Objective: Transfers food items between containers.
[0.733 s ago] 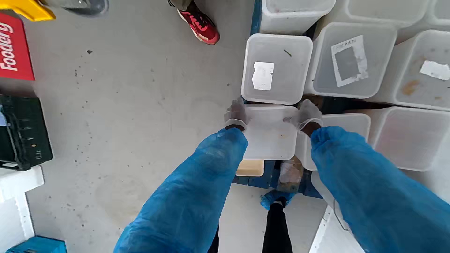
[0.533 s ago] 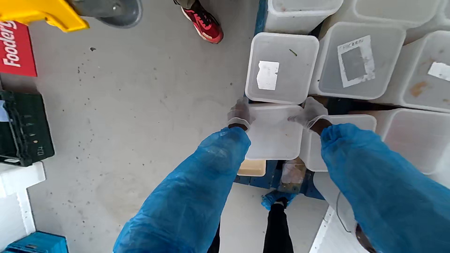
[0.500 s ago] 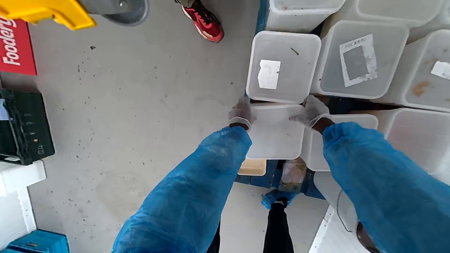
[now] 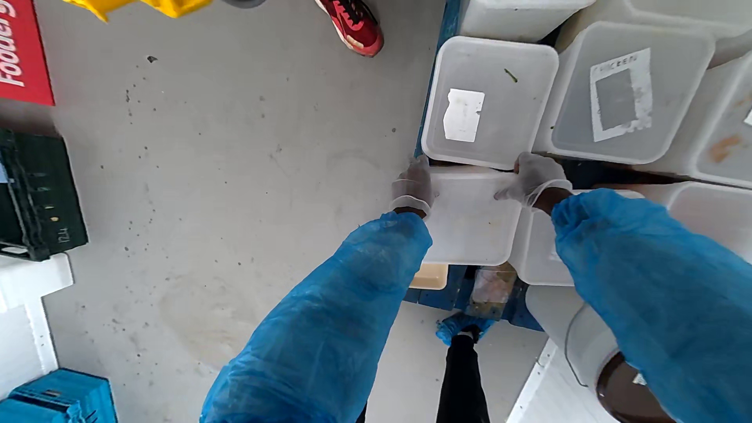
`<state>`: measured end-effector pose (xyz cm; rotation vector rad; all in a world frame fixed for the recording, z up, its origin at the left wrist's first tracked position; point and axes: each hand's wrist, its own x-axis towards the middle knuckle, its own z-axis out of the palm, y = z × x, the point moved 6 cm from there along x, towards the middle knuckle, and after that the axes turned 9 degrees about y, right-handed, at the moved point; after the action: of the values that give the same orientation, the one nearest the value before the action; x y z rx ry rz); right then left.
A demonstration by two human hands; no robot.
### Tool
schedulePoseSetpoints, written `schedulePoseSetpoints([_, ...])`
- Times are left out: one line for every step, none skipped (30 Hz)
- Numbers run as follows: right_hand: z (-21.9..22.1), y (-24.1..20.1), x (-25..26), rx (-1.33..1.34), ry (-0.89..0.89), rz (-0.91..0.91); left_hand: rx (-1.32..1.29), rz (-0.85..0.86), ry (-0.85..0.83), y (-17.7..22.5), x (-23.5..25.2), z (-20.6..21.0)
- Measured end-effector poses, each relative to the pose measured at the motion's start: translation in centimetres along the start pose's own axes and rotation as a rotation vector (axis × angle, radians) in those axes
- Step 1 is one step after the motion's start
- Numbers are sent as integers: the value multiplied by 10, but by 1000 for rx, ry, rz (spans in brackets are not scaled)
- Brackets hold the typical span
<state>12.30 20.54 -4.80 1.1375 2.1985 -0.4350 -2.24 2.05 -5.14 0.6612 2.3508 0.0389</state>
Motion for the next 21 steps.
schedulePoseSetpoints([0,1,0,-7,-4,-7,-4,3,5,0,0,1])
schedulePoseSetpoints([0,2,0,-18,-9,-15,-7,8,8,0,0,1])
schedulePoseSetpoints([1,3,-1,-27,-18,-23,-8,13,5,1,-1,1])
schedulePoseSetpoints([2,5,0,-34,-24,-29,-10,17,-3,1,-2,0])
schedulePoseSetpoints([2,6,0,-37,-33,-36,-12,22,-17,1,-3,0])
schedulePoseSetpoints([2,7,-1,-32,-40,-48,-24,30,-36,0,-2,0])
schedulePoseSetpoints([2,7,-3,-23,-46,-66,-47,41,-57,-4,-1,1])
schedulePoseSetpoints([3,7,-4,-22,-51,-81,-65,54,-86,-7,0,3])
schedulePoseSetpoints([2,6,-4,-25,-52,-92,-70,72,-121,-10,1,5])
schedulePoseSetpoints([2,5,-4,-31,-53,-101,-69,97,-156,-11,1,7])
schedulePoseSetpoints([2,3,-5,-32,-56,-110,-66,120,-189,-12,0,10])
schedulePoseSetpoints([1,0,-5,-25,-58,-120,-60,140,-209,-11,-2,11])
schedulePoseSetpoints([0,-3,-4,-18,-57,-134,-45,151,-221,-10,-3,13])
schedulePoseSetpoints([-2,-6,-4,-10,-62,-148,-43,148,-227,-9,-5,13])
schedulePoseSetpoints([-4,-9,-3,-2,-69,-162,-48,141,-218,-10,-5,12])
schedulePoseSetpoints([-5,-10,-3,0,-79,-172,-60,135,-210,-11,-7,12])
schedulePoseSetpoints([-6,-10,-4,-12,-84,-179,-75,133,-201,-12,-9,13])
schedulePoseSetpoints([-6,-9,-3,-33,-82,-185,-94,133,-192,-11,-10,14])
schedulePoseSetpoints([-5,-7,-3,-49,-82,-180,-106,129,-192,-9,-13,13])
schedulePoseSetpoints([-5,-5,-4,-61,-77,-167,-110,124,-190,-7,-16,13])
schedulePoseSetpoints([-5,-5,-4,-62,-68,-151,-115,115,-181,-6,-18,13])
